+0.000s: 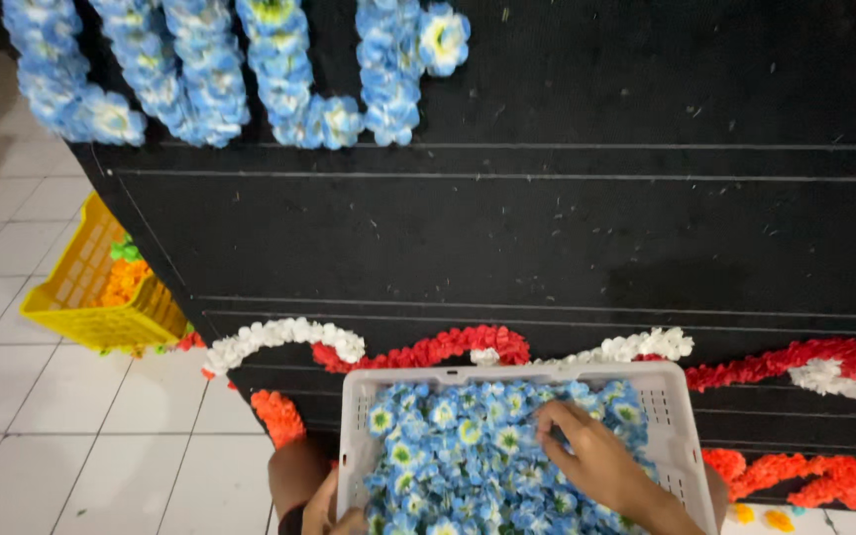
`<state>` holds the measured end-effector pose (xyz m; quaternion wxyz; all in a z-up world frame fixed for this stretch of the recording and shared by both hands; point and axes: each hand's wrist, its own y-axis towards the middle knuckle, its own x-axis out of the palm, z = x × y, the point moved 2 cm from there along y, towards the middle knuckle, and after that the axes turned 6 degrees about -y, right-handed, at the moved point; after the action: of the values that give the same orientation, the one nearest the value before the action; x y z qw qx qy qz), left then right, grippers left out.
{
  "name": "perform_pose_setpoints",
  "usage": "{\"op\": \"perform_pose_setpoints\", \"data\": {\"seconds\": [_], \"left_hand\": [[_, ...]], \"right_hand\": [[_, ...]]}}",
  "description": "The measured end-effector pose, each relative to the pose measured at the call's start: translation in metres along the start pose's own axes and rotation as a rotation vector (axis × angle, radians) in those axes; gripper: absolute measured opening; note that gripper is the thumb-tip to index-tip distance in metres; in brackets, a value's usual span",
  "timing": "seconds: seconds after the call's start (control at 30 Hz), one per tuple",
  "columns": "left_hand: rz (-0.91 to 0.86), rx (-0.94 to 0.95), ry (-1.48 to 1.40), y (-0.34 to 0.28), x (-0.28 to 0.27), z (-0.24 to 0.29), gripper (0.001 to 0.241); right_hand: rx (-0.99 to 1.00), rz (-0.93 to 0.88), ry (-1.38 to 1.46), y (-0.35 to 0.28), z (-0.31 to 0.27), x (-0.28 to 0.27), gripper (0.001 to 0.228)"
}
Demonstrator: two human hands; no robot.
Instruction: The person attaches blue flowers to a black board to form letters by hand, picking flowers from a white crate held on their lap while sitting low to the ground.
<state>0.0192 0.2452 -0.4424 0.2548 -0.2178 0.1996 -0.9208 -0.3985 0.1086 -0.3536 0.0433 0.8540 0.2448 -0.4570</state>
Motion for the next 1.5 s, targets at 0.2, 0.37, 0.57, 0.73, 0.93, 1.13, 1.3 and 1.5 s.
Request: {"op": "perform_pose_setpoints", "data": {"seconds": [0.2, 0.37, 0.57, 0.73, 0.93, 1.13, 1.3, 1.5], "left_hand": [[-0.012, 0.226, 0.13, 0.054, -0.006, -0.027, 0.088], [0.062, 0.353, 0.468, 0.047, 0.026, 0.031, 0.087], [0.185, 0.407, 0.904, 0.011, 0.024, 0.032, 0.085], [-0.201, 0.598, 0.713, -0.024, 0.128, 0.107, 0.071], [-0.629, 0.549, 0.368, -0.064, 0.238, 0.132, 0.028], [-0.712, 0.525, 0.395, -0.074, 0.271, 0.107, 0.032], [-1.037, 0.597, 1.178, -0.08, 0.241, 0.017, 0.081], [-1.089, 0.767, 1.442, -0.032, 0.203, -0.087, 0.03]], "right_hand": [[0.051, 0.053, 0.468, 0.013, 0.013, 0.004, 0.008], [-0.001, 0.128, 0.658, 0.034, -0.001, -0.027, 0.022], [0.076, 0.154, 0.98, 0.027, -0.062, -0.066, 0.066], [0.072, 0.194, 0.882, 0.025, -0.067, -0.061, 0.042], [-0.171, 0.294, 0.628, 0.01, -0.106, -0.087, 0.027], [-0.14, 0.475, 0.672, 0.003, -0.091, -0.094, 0.023], [0.043, 0.721, 0.812, 0.0, -0.075, -0.113, 0.011], [-0.097, 0.827, 0.569, 0.04, -0.121, -0.164, 0.008]]}}
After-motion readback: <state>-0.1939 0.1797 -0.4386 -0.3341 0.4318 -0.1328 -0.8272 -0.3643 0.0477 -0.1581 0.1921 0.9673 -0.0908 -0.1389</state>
